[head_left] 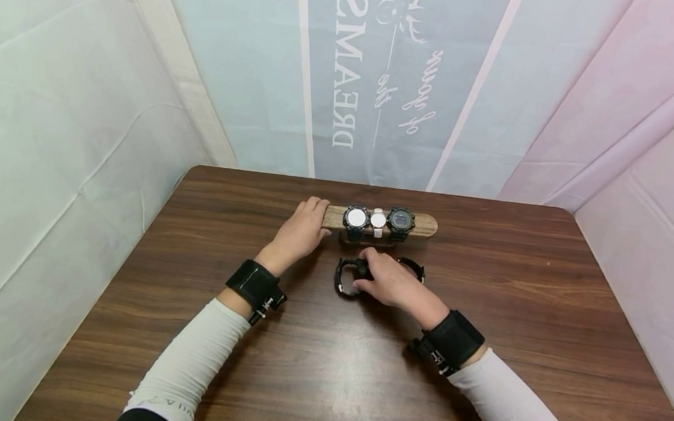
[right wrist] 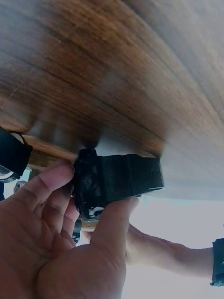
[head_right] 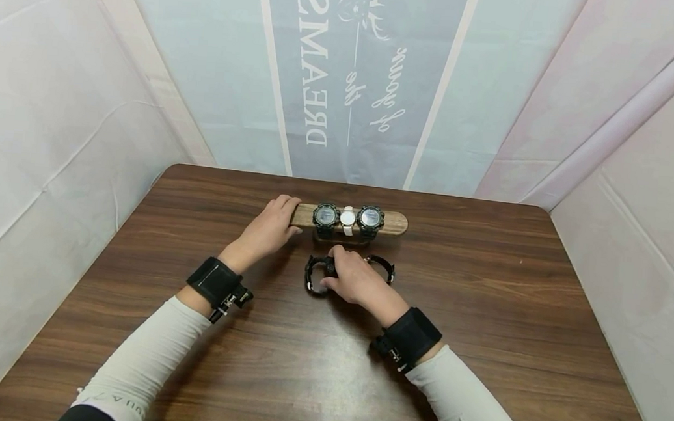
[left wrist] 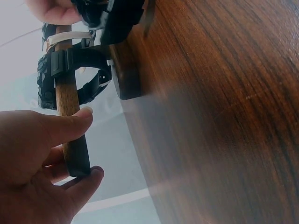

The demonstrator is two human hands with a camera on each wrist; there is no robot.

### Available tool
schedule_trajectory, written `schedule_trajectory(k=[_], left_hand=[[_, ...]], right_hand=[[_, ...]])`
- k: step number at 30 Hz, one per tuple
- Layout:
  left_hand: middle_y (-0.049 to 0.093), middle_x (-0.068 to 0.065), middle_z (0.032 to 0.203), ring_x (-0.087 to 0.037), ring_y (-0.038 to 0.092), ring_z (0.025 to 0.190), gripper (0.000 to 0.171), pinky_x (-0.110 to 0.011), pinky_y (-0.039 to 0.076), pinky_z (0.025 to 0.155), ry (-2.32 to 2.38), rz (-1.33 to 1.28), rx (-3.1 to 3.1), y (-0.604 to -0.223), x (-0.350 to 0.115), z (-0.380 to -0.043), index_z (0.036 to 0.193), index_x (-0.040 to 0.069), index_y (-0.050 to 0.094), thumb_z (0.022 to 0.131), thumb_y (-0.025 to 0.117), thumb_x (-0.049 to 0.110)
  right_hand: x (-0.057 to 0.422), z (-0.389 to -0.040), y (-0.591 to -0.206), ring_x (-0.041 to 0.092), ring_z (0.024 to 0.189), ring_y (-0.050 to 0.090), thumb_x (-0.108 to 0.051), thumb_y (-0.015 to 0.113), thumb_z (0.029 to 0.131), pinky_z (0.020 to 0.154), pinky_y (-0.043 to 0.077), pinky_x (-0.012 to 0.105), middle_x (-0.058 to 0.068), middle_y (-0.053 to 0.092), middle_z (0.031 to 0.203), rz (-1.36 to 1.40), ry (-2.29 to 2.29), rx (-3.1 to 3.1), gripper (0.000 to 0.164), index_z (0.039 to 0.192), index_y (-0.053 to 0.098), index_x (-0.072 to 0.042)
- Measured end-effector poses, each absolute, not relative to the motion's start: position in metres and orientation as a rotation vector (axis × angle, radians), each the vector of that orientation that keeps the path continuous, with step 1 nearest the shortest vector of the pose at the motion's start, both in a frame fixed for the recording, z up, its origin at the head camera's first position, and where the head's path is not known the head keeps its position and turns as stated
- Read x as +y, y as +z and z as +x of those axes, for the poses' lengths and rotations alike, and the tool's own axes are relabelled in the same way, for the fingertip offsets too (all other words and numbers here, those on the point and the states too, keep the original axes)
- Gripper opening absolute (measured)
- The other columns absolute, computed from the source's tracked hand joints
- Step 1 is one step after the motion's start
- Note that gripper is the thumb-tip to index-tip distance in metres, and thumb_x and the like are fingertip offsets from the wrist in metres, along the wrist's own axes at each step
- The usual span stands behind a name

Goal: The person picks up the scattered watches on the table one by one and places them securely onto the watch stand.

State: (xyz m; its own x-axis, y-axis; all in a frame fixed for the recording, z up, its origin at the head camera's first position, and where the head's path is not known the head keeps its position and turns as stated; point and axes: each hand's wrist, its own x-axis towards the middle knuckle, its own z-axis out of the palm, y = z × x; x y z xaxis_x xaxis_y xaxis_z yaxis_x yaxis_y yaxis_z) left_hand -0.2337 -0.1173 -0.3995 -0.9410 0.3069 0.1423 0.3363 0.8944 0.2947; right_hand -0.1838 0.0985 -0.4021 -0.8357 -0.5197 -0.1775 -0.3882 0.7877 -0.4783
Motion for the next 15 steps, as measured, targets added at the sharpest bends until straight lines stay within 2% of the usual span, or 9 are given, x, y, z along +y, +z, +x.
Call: schedule_trajectory(k=[7,11,15], left_hand=[[0.042,-0.015,0.129,-0.028,0.041,0.117,0.061,-0.036,0.042,0.096,-0.486,-0.508,-2.962,-0.4006,-0.1170,-0.2345,0.136,0.002,0.037,0.086,0.065,0.022],[0.042,-0.015,0.129,-0.029,0.040,0.118,0.061,-0.037,0.042,0.096,-0.488,-0.503,-2.965,-0.4001,-0.1172,-0.2343,0.136,0.001,0.037,0.086,0.065,0.022],[0.042,-0.015,0.129,-0.028,0.040,0.118,0.061,-0.037,0.043,0.095,-0.489,-0.501,-2.971,-0.3998,-0.1172,-0.2345,0.136,0.001,0.036,0.087,0.064,0.023]], right_hand=[[0.0994,-0.1833,-0.4044,0.017,0.097,0.051,-0.040,0.072,0.076,0.079,0.046,0.037,0.005,0.051,0.115,-0.706,-0.678,2.680,0.058,0.120,0.046,-0.012],[0.1004,-0.1808,-0.4028,0.017,0.091,0.051,-0.041,0.072,0.076,0.074,0.047,0.037,0.003,0.047,0.108,-0.751,-0.733,2.720,0.054,0.116,0.047,-0.014],[0.1006,-0.1778,-0.3968,0.017,0.085,0.052,-0.043,0.070,0.077,0.069,0.049,0.037,0.003,0.046,0.107,-0.808,-0.768,2.793,0.053,0.119,0.050,-0.017]])
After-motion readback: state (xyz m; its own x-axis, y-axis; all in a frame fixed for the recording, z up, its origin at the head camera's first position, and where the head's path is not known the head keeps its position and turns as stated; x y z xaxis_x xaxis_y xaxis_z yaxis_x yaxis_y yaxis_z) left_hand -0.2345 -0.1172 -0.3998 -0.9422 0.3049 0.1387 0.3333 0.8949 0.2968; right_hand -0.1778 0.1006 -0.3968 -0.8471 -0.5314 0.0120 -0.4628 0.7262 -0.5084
